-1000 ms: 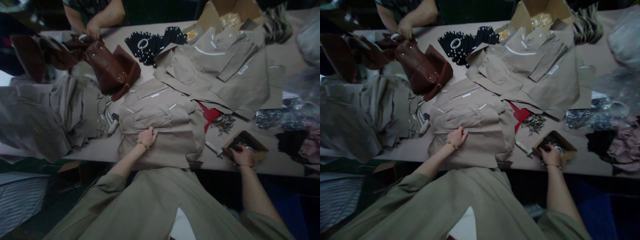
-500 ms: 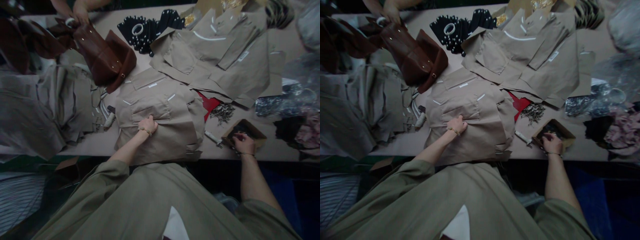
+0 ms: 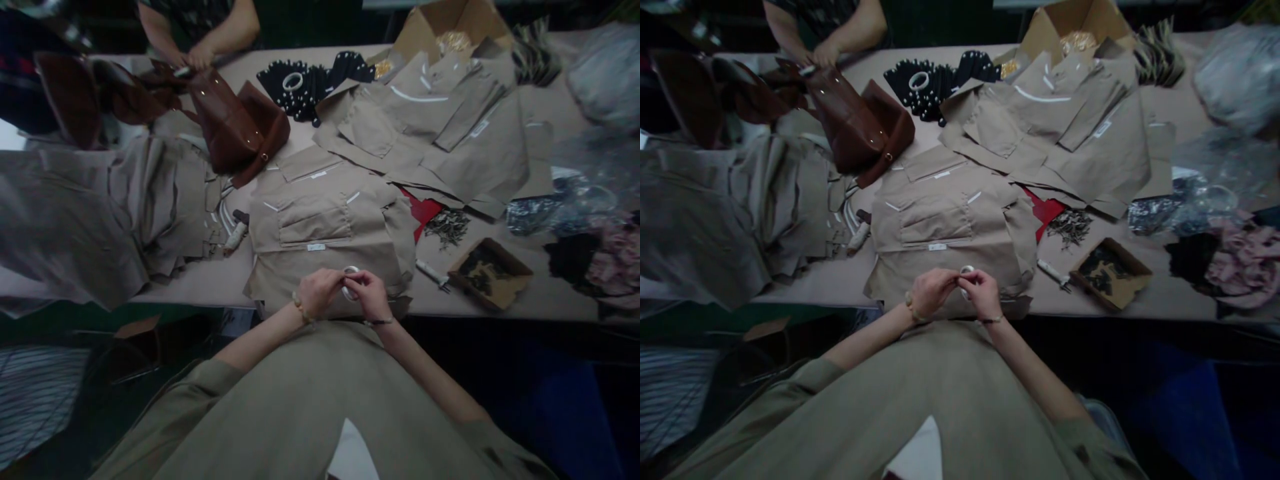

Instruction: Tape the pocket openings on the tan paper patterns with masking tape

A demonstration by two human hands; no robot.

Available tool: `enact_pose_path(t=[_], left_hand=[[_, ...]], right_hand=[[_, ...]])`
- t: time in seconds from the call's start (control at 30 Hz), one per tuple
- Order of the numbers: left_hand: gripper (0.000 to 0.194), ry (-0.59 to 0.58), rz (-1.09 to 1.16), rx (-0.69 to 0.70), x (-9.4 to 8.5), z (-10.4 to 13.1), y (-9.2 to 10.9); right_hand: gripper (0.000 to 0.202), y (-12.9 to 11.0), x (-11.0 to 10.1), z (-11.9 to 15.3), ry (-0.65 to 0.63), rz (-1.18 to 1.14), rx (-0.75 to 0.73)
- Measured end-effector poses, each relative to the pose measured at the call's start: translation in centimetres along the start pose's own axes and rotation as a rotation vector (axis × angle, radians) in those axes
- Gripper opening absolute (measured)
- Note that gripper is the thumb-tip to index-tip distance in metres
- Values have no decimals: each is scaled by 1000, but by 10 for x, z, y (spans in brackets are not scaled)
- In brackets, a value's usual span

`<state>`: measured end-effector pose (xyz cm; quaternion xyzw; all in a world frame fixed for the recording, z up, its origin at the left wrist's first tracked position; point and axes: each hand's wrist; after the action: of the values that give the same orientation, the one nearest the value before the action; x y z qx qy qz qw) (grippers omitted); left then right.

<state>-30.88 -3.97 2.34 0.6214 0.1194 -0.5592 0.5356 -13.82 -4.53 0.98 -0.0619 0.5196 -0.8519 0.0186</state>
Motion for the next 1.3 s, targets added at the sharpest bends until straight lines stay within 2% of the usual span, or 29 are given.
enact_pose_path(t=[0.1,0.17,0.33,0.43,0.57,0.63,0.7,0.93,1.17,1.3], left_hand=[[23,130,10,14,5,8,-8],[22,179,15,18,3,8,-19],[25,258,77,-16,-2,-1,-46],[25,293,136,-185,2,-16,-62],[22,225,268,-485,9,-38,-81],[23,184,317,-542,9,-45,-87],[26,144,318,-552,7,-50,-92],[26,-42,321,-593,-3,-64,-102],[23,-100,366,-611,-4,-76,-116],[23,-92,420,-606,-3,-73,-123]], right_hand=[[49,6,18,-9,-7,-76,88],[47,4,21,-16,-17,-55,63],[43,-9,27,-41,-123,76,-123],[39,-20,24,-69,-176,324,-278],[31,-27,15,-115,-203,913,-344],[35,-24,15,-131,-304,1149,-348],[38,-17,18,-138,-396,1286,-357],[34,3,23,-139,-391,1317,-347],[29,7,21,-146,-373,1309,-323],[30,7,23,-147,-355,1282,-304]])
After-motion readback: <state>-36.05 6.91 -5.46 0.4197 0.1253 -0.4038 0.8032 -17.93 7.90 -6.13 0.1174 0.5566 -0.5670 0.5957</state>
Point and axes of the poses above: each hand's wrist, its own z-axis away from the middle knuckle, its own x-axis out of the palm, y = z × x, and after that the axes turned 13 degrees about -y, right-handed
